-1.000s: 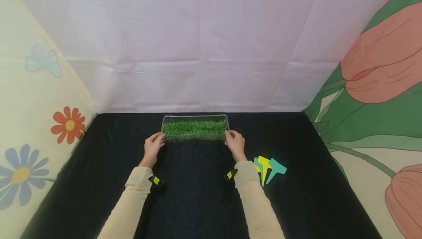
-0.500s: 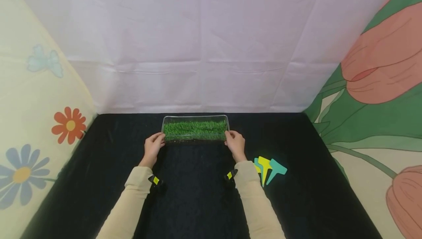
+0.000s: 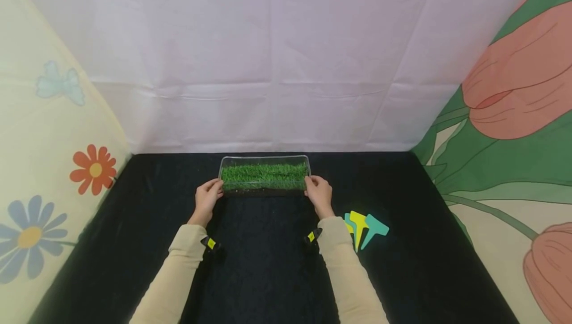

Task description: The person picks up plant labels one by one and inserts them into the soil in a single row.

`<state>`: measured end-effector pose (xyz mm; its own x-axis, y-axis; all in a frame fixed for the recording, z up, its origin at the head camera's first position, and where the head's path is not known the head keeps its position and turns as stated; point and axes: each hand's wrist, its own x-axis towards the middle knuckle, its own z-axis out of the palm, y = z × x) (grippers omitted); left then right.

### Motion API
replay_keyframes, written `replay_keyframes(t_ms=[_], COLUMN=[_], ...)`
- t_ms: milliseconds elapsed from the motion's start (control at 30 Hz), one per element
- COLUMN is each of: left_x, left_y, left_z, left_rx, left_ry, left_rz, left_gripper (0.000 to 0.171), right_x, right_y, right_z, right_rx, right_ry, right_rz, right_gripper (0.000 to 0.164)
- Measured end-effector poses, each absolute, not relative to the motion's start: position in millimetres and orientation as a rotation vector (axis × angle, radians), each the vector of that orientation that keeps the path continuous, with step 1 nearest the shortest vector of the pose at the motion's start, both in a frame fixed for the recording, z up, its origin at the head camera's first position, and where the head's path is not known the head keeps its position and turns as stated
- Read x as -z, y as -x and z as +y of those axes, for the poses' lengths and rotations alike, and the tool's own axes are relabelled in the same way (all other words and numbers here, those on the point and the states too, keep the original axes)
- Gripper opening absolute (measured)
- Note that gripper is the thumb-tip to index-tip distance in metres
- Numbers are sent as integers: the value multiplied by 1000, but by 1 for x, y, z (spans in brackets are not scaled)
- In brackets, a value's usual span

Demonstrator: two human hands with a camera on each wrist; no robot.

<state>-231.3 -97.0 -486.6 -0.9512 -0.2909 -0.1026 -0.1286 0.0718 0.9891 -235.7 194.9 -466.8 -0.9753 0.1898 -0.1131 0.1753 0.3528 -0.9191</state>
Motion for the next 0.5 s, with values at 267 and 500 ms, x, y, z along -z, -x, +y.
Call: replay_keyframes(t_ms=[267, 500], left_x=[486, 486], left_y=[230, 226], left_z=[-96, -96], left_rx=[2010, 2009], left_ry=[-438, -421], left_rz=[-2212, -2206], left_gripper=[33, 34], right_x=[467, 467], right_y=[233, 230], right_z=[197, 197], right_rx=[-1734, -1750], right_ry=[357, 343], right_rz=[-2581, -2577], right_gripper=[40, 41])
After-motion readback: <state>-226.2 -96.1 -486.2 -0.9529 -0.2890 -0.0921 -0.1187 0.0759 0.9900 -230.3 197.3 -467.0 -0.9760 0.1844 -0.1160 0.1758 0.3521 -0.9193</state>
